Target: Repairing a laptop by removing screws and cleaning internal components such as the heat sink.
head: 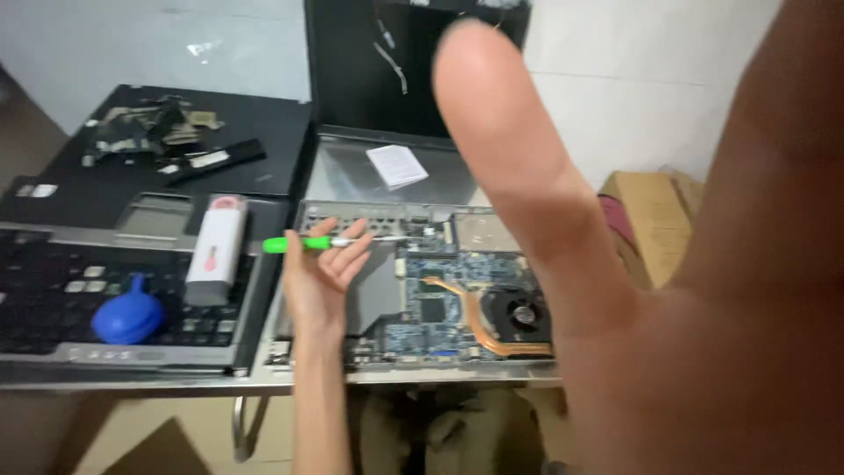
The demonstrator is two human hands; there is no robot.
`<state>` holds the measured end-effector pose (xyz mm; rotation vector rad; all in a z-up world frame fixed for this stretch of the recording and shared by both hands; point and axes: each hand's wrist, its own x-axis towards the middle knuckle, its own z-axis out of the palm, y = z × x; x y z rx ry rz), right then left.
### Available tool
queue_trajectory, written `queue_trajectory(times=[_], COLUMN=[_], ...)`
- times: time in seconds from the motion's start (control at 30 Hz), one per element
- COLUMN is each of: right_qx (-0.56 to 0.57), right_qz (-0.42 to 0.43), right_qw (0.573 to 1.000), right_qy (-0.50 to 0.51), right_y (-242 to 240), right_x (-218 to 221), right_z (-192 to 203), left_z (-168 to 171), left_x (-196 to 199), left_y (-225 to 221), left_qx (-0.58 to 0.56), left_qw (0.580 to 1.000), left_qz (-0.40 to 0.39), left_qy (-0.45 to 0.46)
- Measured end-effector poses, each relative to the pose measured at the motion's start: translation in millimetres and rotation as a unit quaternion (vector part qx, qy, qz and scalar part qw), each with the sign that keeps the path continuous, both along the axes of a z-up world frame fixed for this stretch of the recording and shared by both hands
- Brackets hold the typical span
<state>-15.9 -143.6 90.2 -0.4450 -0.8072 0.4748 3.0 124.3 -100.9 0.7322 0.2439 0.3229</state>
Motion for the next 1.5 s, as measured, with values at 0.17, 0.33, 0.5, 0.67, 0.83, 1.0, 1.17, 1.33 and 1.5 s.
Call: queue_trajectory(times=[0.17,0.33,0.5,0.67,0.83,1.0,1.17,1.33,1.5], right_qx=[0.007,-0.035,-0.050,-0.046,-0.465,-0.603,-0.597,-0.592,-0.610], right_qz=[0.009,-0.032,-0.064,-0.087,-0.453,-0.504,-0.601,-0.602,-0.539], right_qw=[1.000,0.998,0.993,0.987,0.706,0.594,0.527,0.528,0.535], right_qy=[-0.022,-0.034,-0.081,-0.127,-0.283,-0.171,-0.066,-0.097,-0.226], right_y=[25.2,7.1,4.4,17.7,30.8,-45.0,-135.5,-207.5,-209.6], right_x=[-47.9,-70.5,-69.2,-68.8,-40.3,14.1,25.4,26.0,11.9], right_z=[4.8,-1.3,-0.9,-7.3,-40.9,-142.7,-161.7,-178.9,-171.0], left_z=[0.0,-1.5,12.5,21.1,35.2,22.9,35.0,35.3,35.7], left_x=[-0.6,-0.4,-4.6,-14.4,-17.4,-8.4,-16.7,-16.2,-16.9], left_y=[0.6,-6.4,-11.0,-19.1,-27.9,-32.5,-59.9,-96.4,-116.0], left_qx=[-0.002,-0.003,0.019,0.022,0.199,0.268,0.303,0.297,0.312], left_qw=[1.000,1.000,0.999,0.996,0.967,0.952,0.943,0.942,0.935], left_qz=[0.001,-0.016,-0.007,0.049,0.159,0.142,0.115,0.108,0.113], left_qy=[-0.013,-0.019,-0.026,-0.071,-0.002,-0.037,-0.082,-0.112,-0.124])
